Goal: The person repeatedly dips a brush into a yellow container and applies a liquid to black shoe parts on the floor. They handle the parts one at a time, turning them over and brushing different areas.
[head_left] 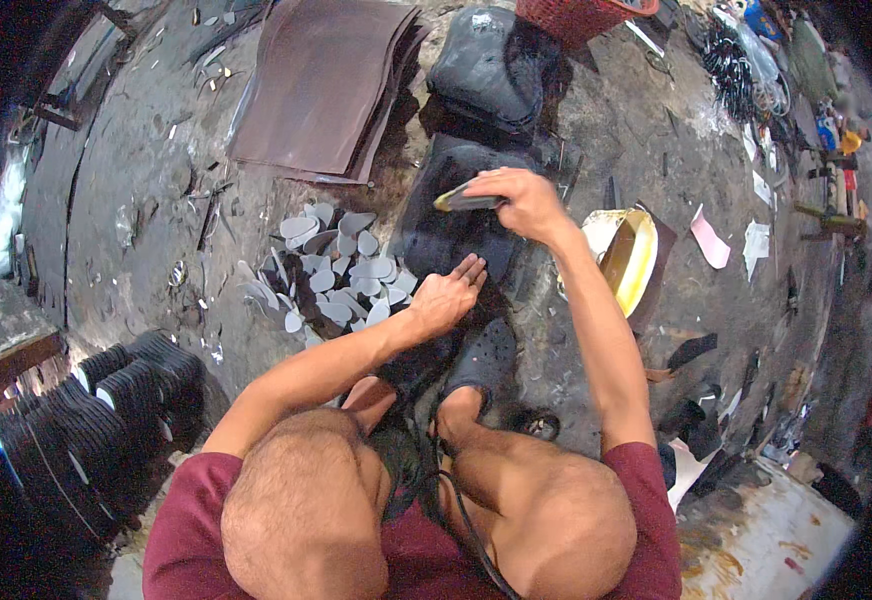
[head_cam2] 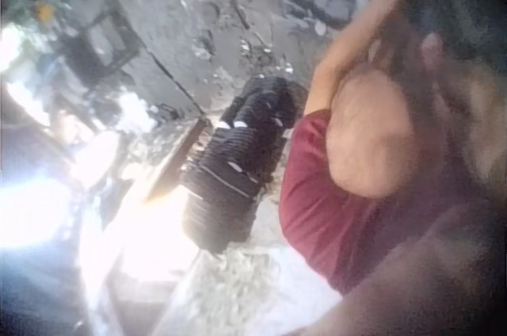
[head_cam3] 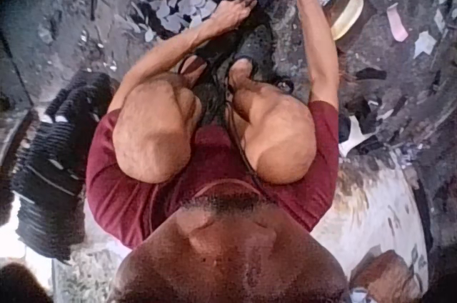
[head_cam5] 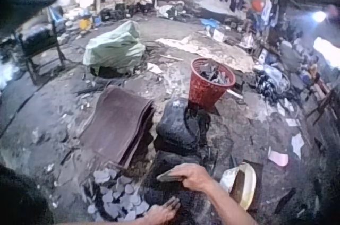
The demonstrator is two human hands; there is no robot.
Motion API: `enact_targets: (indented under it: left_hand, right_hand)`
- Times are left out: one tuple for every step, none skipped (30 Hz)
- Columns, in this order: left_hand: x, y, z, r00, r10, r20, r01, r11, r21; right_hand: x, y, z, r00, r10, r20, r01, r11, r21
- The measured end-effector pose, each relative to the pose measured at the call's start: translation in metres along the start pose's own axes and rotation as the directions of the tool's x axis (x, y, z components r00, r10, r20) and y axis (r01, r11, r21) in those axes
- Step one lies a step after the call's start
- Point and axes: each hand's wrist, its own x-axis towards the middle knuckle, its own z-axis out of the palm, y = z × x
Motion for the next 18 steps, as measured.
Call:
enact_targets:
  left_hand:
    - [-0.004, -0.004, 0.001, 1.000, -0.002, -0.005, 0.002, 1.000, 0.002]
    - [-0.006, -0.004, 0.002, 1.000, 0.002, -0.015, -0.002, 1.000, -0.001]
    - [-0.007, -0.004, 0.003, 1.000, 0.006, -0.012, -0.006, 1.000, -0.013]
    - [-0.018, -0.009, 0.004, 1.000, -0.018, 0.004, 0.018, 1.000, -0.016]
    - [-0.011, -0.011, 0.004, 1.000, -0.003, -0.008, 0.003, 1.000, -0.024]
    - [-0.003, -0.012, 0.003, 1.000, 0.019, -0.022, -0.019, 1.000, -0.013]
    - [-0.003, -0.011, 0.002, 0.999, 0.027, -0.021, -0.027, 1.000, -0.008]
    - [-0.003, -0.010, 0.000, 0.999, 0.037, -0.020, -0.037, 0.999, -0.005]
    - [-0.003, -0.012, -0.001, 1.000, 0.028, 0.001, -0.028, 1.000, -0.003]
    - [-0.005, -0.013, -0.001, 1.000, 0.020, -0.003, -0.020, 1.000, -0.006]
    - [-0.006, -0.014, 0.000, 1.000, 0.014, -0.006, -0.014, 1.000, -0.010]
    - [-0.007, -0.015, 0.001, 1.000, 0.008, -0.010, -0.008, 1.000, -0.013]
    - [-0.006, -0.017, 0.001, 1.000, 0.002, 0.002, -0.002, 1.000, 0.014]
    - [-0.005, -0.019, 0.001, 1.000, 0.005, 0.011, -0.006, 1.000, 0.023]
    - [-0.006, -0.021, 0.002, 1.000, 0.009, 0.021, -0.009, 0.999, 0.032]
    - [-0.004, -0.019, 0.001, 0.999, 0.016, 0.027, -0.017, 0.999, 0.034]
    - [-0.003, -0.019, 0.000, 1.000, 0.021, 0.010, -0.021, 0.999, 0.024]
    - [-0.003, -0.020, 0.000, 1.000, 0.025, -0.007, -0.025, 1.000, 0.015]
  right_hand:
    - [0.008, 0.013, 0.012, 0.996, 0.085, 0.003, -0.084, 0.996, -0.043]
    - [0.016, 0.022, 0.016, 0.985, 0.173, 0.004, -0.172, 0.981, -0.095]
    - [0.021, 0.030, 0.019, 0.965, 0.262, 0.000, -0.260, 0.954, -0.147]
    - [0.047, 0.017, 0.012, 0.868, 0.490, 0.081, -0.468, 0.861, -0.202]
    - [0.055, 0.028, 0.015, 0.926, 0.364, 0.103, -0.331, 0.912, -0.243]
    - [0.059, 0.038, 0.019, 0.963, 0.233, 0.133, -0.189, 0.941, -0.282]
    - [0.063, 0.034, 0.027, 0.962, -0.012, 0.273, 0.095, 0.951, -0.294]
    - [0.055, 0.025, 0.039, 0.958, -0.175, 0.227, 0.227, 0.946, -0.230]
    - [0.057, 0.030, 0.034, 0.951, -0.103, 0.292, 0.192, 0.936, -0.294]
    - [0.060, 0.031, 0.028, 0.935, -0.035, 0.354, 0.167, 0.922, -0.351]
    - [0.058, 0.030, 0.021, 0.905, 0.039, 0.424, 0.130, 0.923, -0.363]
    - [0.053, 0.028, 0.016, 0.893, 0.110, 0.437, 0.071, 0.923, -0.377]
    - [0.049, 0.027, 0.009, 0.877, 0.182, 0.444, 0.012, 0.917, -0.399]
    - [0.043, 0.026, 0.003, 0.858, 0.252, 0.448, -0.046, 0.906, -0.422]
    - [0.038, 0.025, -0.004, 0.858, 0.309, 0.411, -0.102, 0.885, -0.454]
    - [0.030, 0.028, -0.014, 0.844, 0.370, 0.388, -0.160, 0.865, -0.477]
    - [0.022, 0.030, -0.022, 0.827, 0.434, 0.357, -0.226, 0.838, -0.496]
    - [0.015, 0.030, -0.028, 0.805, 0.496, 0.325, -0.291, 0.808, -0.513]
